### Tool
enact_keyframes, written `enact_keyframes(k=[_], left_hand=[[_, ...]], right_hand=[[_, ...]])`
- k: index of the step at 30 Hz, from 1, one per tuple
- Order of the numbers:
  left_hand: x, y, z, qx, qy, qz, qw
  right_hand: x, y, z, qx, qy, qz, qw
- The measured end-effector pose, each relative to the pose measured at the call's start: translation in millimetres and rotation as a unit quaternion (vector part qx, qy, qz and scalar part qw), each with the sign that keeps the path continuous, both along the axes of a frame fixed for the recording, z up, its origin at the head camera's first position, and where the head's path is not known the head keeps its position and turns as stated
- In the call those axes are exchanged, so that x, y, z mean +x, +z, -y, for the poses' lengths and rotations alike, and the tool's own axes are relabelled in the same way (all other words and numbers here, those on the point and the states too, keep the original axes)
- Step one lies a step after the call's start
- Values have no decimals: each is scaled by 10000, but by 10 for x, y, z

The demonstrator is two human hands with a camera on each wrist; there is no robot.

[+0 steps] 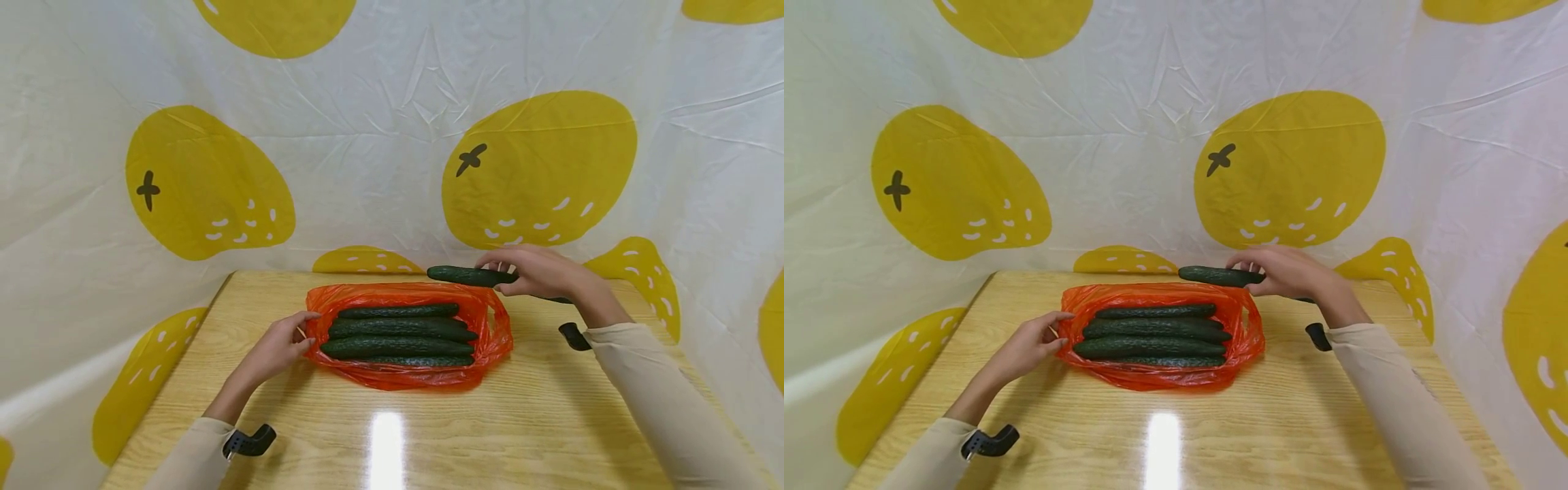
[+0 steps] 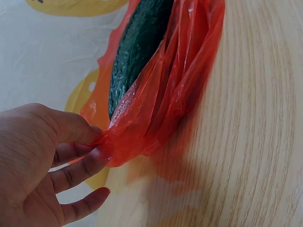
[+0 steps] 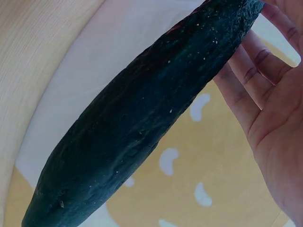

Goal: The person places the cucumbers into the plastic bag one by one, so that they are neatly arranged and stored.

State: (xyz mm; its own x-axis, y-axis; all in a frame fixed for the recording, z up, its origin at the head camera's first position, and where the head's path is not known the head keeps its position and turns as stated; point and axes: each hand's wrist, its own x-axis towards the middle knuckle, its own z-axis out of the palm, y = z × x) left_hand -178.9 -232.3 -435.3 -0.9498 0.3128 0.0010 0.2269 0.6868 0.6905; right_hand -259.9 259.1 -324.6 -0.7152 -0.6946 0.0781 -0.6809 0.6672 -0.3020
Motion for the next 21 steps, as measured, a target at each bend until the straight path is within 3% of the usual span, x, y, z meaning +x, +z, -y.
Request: enact_keyframes(k=[7, 21], left_hand=[[4, 5, 0, 6, -8, -26, 10000], [3, 4, -8, 6, -19, -83, 10000]], right_hand=[[-29, 31, 184, 15, 159, -79, 9998], [-93, 45, 567, -122, 439, 177, 9988]])
